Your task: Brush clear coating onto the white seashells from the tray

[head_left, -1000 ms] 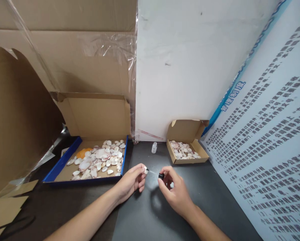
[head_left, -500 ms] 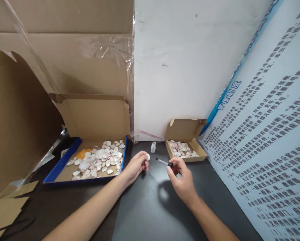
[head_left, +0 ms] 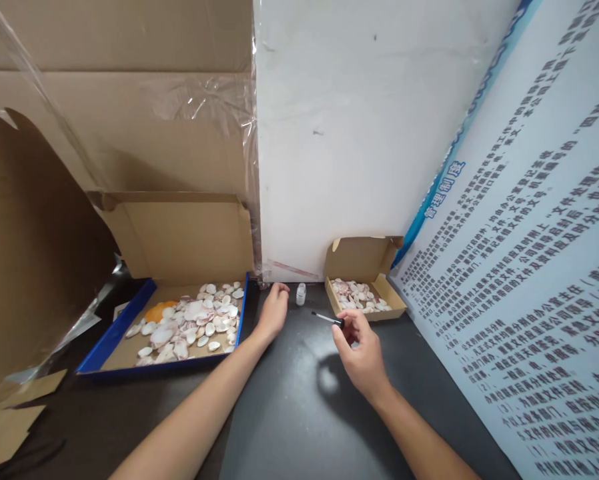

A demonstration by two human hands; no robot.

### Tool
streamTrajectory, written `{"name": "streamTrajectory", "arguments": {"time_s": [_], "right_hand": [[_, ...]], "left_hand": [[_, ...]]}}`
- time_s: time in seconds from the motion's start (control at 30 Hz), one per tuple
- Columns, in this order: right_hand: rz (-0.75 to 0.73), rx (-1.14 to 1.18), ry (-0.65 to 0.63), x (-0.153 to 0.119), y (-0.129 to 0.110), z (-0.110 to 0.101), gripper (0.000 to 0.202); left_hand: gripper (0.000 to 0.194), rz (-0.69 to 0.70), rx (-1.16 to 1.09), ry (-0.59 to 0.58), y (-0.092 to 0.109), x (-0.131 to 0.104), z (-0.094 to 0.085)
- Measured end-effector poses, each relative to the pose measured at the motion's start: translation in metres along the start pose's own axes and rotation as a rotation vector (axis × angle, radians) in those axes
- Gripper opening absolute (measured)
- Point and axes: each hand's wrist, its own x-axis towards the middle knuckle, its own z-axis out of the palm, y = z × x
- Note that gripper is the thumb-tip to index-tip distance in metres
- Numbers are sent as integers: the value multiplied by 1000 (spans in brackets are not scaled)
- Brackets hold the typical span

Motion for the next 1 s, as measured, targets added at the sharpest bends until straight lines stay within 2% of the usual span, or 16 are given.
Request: {"name": "streamTrajectory", "arguments": {"time_s": [0.17, 0.27, 0.47, 0.63, 0.73, 0.83, 1.0], "right_hand": [[12, 5, 33, 1, 0, 0, 13], [6, 6, 46, 2, 0, -1, 13], [-3, 8, 70, 2, 0, -4, 13], [-35, -3, 109, 14, -12, -14, 13], [-126, -53, 60, 31, -26, -20, 11], [-167, -156, -62, 49, -38, -22, 11], [-193, -229, -194, 68, -46, -22, 9]], "left_hand": [[27, 140, 342, 25, 0, -5, 5], [27, 185, 470, 12, -3, -4, 9], [19, 288, 572, -42, -3, -13, 11], [21, 526, 692, -138, 1, -36, 3], [21, 578, 736, -164, 0, -44, 1], [20, 592, 734, -166, -2, -46, 0], [15, 571, 597, -184, -3, -47, 1]]}}
